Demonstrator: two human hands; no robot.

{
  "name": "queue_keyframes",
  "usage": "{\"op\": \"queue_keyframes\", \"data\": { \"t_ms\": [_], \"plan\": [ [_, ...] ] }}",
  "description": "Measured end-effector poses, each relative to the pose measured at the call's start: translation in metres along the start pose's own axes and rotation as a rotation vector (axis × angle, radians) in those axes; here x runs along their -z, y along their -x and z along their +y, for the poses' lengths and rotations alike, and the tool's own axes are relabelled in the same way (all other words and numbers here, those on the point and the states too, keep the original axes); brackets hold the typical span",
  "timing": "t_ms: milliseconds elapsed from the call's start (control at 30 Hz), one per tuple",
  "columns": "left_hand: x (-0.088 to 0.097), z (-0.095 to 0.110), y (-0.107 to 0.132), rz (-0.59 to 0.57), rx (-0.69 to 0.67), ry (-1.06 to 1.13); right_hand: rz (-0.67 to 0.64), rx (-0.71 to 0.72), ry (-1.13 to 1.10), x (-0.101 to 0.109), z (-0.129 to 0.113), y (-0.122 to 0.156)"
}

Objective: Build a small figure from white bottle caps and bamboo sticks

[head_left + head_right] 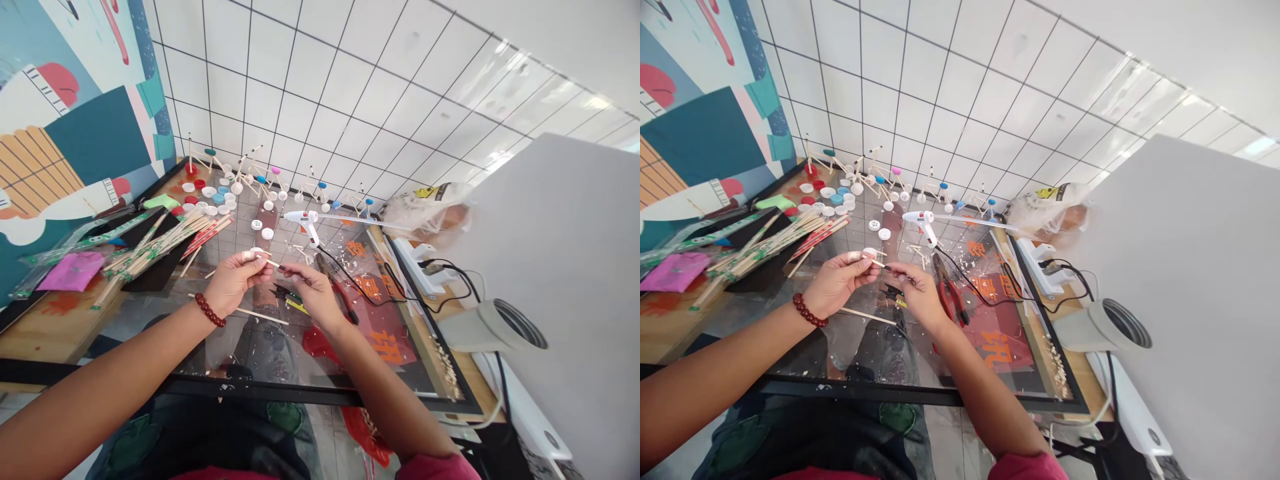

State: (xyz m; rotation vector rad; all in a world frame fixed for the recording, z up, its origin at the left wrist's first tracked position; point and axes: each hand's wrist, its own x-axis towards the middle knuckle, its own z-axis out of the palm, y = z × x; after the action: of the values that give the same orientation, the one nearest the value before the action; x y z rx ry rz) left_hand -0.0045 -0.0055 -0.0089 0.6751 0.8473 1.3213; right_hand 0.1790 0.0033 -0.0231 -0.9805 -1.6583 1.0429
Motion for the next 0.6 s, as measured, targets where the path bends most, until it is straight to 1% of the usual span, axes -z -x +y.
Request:
{"op": "queue_keyframes", "data": {
  "t_ms": [100, 167, 233, 300, 367, 433, 500, 600],
  "plan": [
    [0.000, 0.000, 0.000, 0.005, 0.006, 0.002, 0.004, 0.072, 0.098, 0.002, -0.001, 0.000],
    [0.000, 0.000, 0.000, 0.007, 0.009, 0.008, 0.048, 0.105, 0.159, 0.004, -0.001, -0.001],
    [0.000, 0.000, 0.000, 0.007, 0.005, 0.021, 0.113, 0.082, 0.164, 0.005, -0.001, -0.001],
    [-0.001, 0.000, 0.000, 0.006, -0.004, 0.042, 0.129, -0.009, 0.079, 0.002, -0.002, -0.001],
    [-0.003, 0.000, 0.001, 0.000, -0.004, 0.065, 0.091, -0.126, -0.089, -0.003, -0.003, 0.000],
    [-0.004, -0.001, 0.002, -0.006, 0.007, 0.078, 0.049, -0.211, -0.275, -0.012, -0.006, 0.001],
    [-0.006, -0.003, 0.004, -0.003, 0.015, 0.067, 0.060, -0.247, -0.411, -0.020, -0.008, 0.001],
    [-0.008, -0.009, 0.007, 0.012, -0.018, -0.025, 0.116, -0.263, -0.543, -0.027, -0.009, 0.002]
  ]
}}
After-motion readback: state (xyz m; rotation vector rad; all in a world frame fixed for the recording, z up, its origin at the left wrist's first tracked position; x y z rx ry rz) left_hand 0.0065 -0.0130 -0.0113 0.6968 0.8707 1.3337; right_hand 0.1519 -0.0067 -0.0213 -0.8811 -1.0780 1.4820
